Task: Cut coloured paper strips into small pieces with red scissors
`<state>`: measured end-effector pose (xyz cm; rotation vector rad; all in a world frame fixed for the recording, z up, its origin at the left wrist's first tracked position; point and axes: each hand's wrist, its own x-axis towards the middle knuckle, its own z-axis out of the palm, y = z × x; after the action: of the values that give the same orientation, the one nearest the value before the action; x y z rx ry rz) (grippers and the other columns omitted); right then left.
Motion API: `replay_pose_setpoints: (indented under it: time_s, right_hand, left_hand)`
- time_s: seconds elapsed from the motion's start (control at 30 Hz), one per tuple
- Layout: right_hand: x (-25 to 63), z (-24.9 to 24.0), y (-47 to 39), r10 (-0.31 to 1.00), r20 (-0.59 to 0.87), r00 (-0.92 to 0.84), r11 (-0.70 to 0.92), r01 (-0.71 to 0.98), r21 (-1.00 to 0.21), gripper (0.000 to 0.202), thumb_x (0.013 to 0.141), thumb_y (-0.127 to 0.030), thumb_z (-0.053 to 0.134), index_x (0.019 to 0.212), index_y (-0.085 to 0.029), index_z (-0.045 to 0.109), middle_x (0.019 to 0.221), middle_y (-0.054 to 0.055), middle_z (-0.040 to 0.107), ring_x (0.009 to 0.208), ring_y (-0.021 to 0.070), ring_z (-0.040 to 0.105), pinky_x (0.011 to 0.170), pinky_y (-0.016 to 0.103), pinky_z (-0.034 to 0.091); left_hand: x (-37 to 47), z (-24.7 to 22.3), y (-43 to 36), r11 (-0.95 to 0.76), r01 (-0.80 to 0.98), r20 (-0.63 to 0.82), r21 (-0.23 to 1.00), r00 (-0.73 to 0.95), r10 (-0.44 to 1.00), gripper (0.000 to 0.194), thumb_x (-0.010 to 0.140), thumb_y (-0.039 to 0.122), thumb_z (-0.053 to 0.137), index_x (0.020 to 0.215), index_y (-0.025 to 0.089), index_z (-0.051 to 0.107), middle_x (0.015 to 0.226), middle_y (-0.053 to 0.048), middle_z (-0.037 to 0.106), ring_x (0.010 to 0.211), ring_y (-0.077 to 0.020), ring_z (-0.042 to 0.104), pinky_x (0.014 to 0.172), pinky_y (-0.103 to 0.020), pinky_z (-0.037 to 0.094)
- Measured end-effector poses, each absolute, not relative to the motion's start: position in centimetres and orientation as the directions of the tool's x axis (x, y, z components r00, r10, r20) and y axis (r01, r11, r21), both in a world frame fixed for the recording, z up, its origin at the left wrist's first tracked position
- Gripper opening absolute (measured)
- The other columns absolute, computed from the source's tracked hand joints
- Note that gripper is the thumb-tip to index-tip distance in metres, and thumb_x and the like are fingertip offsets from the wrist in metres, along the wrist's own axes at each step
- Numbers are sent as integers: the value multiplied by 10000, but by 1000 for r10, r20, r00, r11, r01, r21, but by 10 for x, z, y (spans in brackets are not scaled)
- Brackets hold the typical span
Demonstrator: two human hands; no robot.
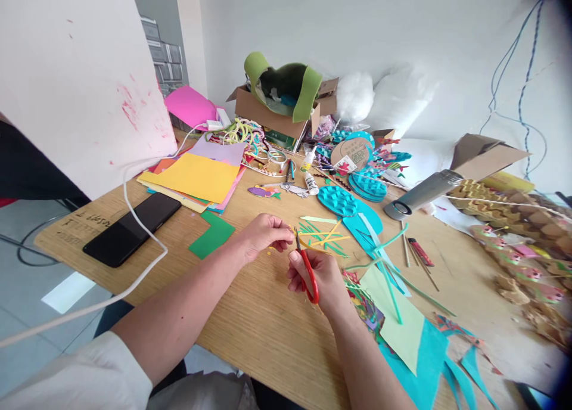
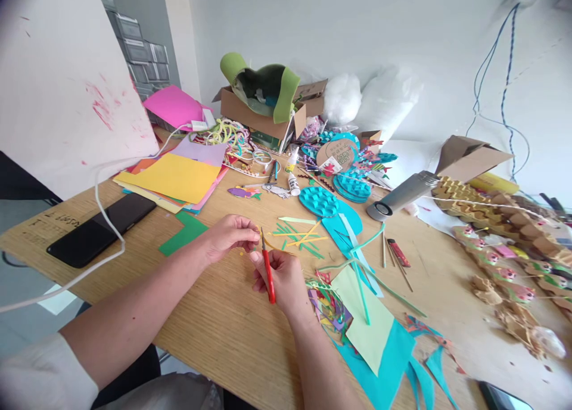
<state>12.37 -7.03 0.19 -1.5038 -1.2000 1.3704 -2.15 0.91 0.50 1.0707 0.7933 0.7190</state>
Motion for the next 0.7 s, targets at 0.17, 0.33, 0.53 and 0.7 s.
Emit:
replay_pose_setpoints:
  time_s: [0.17, 0.33, 0.53, 0.7]
  right_hand:
    - [124, 3, -71, 962, -274, -15, -269, 144, -952, 489, 618, -603, 738, 595, -168, 516, 490, -4, 609, 353, 116, 565, 361, 188, 441]
    - [123, 4, -71, 962, -274, 2, -272, 142, -952, 507, 593, -615, 747, 592, -177, 493, 492, -2, 617, 349, 123, 569, 354, 193, 436]
    - [123, 3, -71, 963, -270, 7, -268, 144, -953, 510, 598, -633, 730, 598, -180, 495, 502, 9, 628, 352, 131, 572, 362, 207, 436]
    - [124, 3, -71, 964, -265, -13, -259, 167, -951, 506, 624, -644, 705, 611, -181, 501, 529, 22, 642, 372, 141, 584, 375, 218, 442]
  left_hand:
    - [-22, 8, 9, 338, -150, -219, 929, 516, 828, 121, 582, 215, 678, 616, 119, 614, 543, 3, 580, 493, -86, 528, 534, -225, 409]
    - [-21, 9, 8, 368, -157, -244, 917, 509, 825, 144, 595, 242, 682, 630, 117, 619, 605, -18, 616, 511, -89, 541, 541, -234, 424]
    - [-20, 9, 7, 354, -145, -236, 924, 512, 826, 147, 569, 220, 712, 635, 117, 629, 580, -7, 598, 518, -88, 537, 544, -234, 426]
    - [-21, 8, 7, 339, -147, -222, 929, 511, 831, 138, 580, 217, 705, 647, 119, 635, 577, -3, 599, 512, -86, 537, 552, -235, 427]
